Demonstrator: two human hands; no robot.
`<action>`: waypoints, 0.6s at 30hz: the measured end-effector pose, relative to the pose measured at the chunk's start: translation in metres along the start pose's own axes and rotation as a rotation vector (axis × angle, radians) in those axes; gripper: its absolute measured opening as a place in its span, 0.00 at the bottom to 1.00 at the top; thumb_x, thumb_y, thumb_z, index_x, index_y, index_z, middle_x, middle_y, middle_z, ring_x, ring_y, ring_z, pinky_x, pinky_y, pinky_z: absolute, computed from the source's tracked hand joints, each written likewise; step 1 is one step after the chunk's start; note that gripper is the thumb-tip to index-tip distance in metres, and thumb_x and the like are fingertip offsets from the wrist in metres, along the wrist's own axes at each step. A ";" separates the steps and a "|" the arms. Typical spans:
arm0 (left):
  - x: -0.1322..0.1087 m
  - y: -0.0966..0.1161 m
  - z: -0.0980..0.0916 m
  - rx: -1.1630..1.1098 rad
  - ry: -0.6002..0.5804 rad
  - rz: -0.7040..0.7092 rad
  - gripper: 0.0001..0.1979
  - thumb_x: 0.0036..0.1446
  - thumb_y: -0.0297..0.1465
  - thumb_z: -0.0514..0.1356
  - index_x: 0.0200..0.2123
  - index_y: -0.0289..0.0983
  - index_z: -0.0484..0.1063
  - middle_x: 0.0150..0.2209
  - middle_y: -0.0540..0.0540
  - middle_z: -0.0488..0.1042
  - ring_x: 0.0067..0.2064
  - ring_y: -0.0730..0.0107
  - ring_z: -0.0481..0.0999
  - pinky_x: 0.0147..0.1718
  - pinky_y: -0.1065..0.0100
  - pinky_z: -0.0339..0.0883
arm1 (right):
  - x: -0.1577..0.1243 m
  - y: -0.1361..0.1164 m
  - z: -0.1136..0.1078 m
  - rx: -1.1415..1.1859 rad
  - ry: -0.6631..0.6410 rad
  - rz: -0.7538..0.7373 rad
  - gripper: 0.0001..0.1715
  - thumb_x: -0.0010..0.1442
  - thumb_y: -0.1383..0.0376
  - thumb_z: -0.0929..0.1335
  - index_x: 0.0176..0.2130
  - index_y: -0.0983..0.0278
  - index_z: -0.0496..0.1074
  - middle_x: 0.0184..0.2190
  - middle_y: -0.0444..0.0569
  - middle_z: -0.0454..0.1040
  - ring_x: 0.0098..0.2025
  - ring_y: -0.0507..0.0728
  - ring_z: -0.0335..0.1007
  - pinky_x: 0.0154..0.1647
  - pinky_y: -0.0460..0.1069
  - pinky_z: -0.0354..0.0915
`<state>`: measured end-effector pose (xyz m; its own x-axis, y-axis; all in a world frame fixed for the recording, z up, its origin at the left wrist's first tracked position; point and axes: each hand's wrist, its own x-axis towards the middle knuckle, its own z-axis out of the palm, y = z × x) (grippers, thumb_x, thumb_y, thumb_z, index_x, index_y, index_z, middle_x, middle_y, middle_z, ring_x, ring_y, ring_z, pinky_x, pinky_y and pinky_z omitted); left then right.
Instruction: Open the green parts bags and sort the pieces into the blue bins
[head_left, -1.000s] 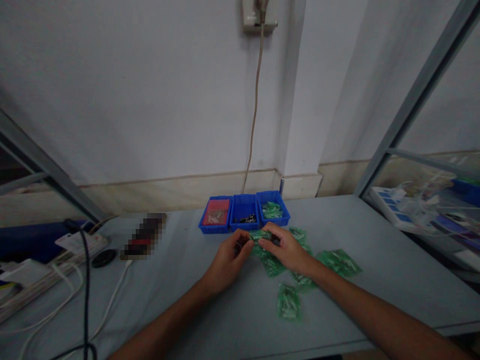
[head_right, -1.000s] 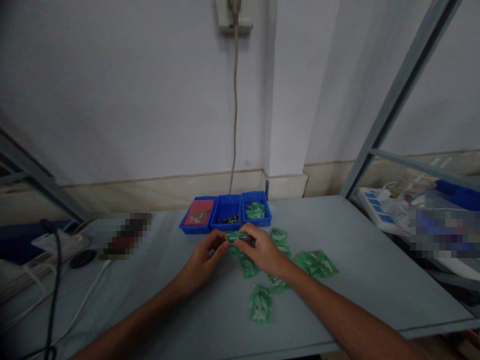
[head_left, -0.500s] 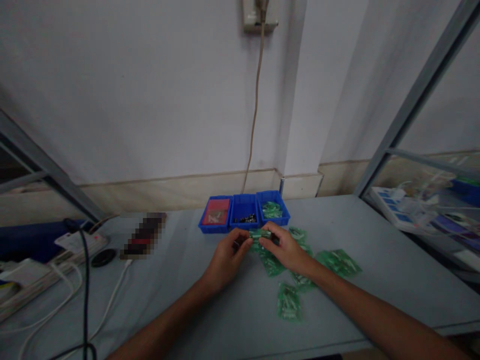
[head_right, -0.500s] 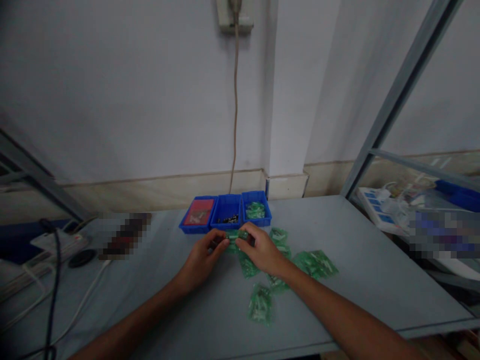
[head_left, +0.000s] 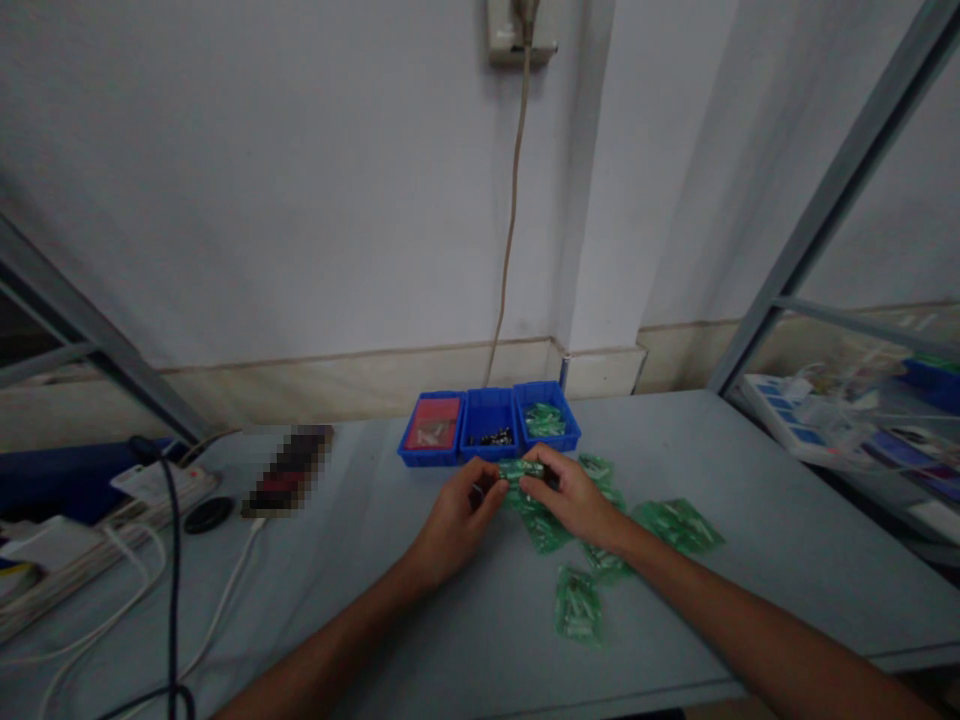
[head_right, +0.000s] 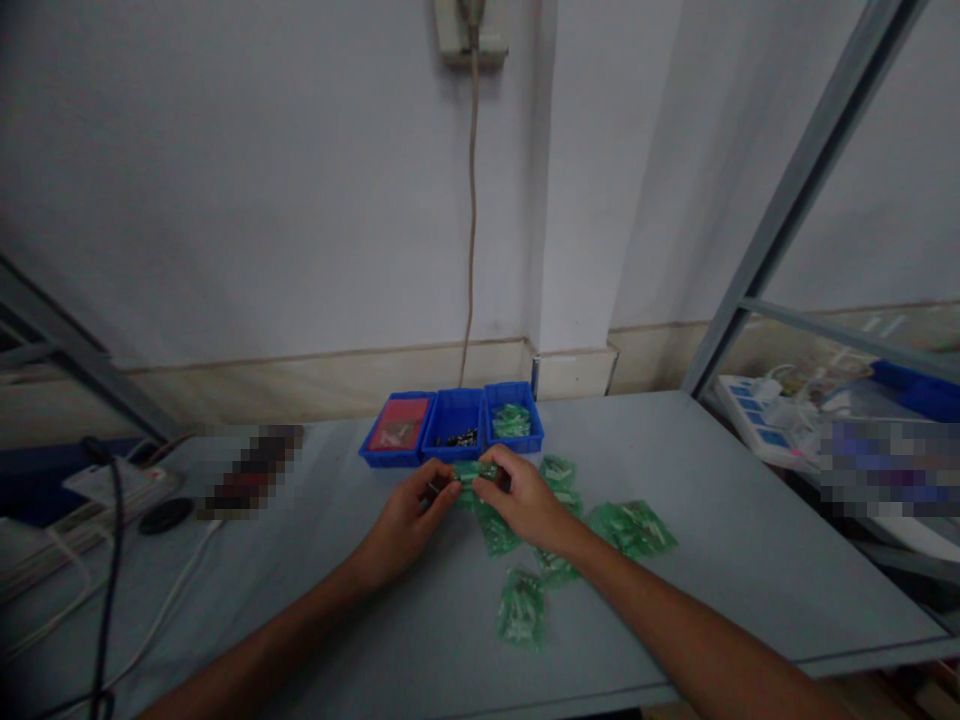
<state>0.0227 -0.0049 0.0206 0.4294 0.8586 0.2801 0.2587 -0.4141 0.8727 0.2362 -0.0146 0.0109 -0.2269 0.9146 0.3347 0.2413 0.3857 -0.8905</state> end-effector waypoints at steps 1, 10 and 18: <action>0.000 0.000 0.000 0.007 0.000 0.003 0.12 0.71 0.41 0.58 0.41 0.37 0.72 0.36 0.49 0.73 0.36 0.68 0.71 0.36 0.68 0.65 | 0.000 0.000 0.000 0.003 -0.005 -0.004 0.13 0.69 0.54 0.70 0.41 0.61 0.70 0.32 0.42 0.65 0.34 0.55 0.61 0.37 0.48 0.60; 0.001 0.000 -0.003 0.059 0.025 0.018 0.09 0.71 0.36 0.58 0.41 0.38 0.72 0.35 0.50 0.74 0.35 0.68 0.71 0.36 0.68 0.64 | -0.002 -0.001 0.004 -0.011 0.008 -0.012 0.13 0.70 0.54 0.69 0.40 0.61 0.69 0.32 0.41 0.63 0.34 0.54 0.61 0.36 0.48 0.59; 0.001 -0.001 -0.003 0.071 0.111 0.054 0.10 0.69 0.38 0.62 0.40 0.37 0.75 0.32 0.51 0.72 0.33 0.70 0.69 0.34 0.69 0.62 | -0.001 -0.005 0.002 -0.040 0.032 -0.035 0.10 0.71 0.56 0.68 0.43 0.61 0.71 0.34 0.43 0.66 0.36 0.55 0.63 0.39 0.50 0.60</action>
<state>0.0199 -0.0030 0.0215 0.3467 0.8610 0.3721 0.3004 -0.4777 0.8256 0.2333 -0.0177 0.0145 -0.2060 0.9036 0.3755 0.2719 0.4215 -0.8651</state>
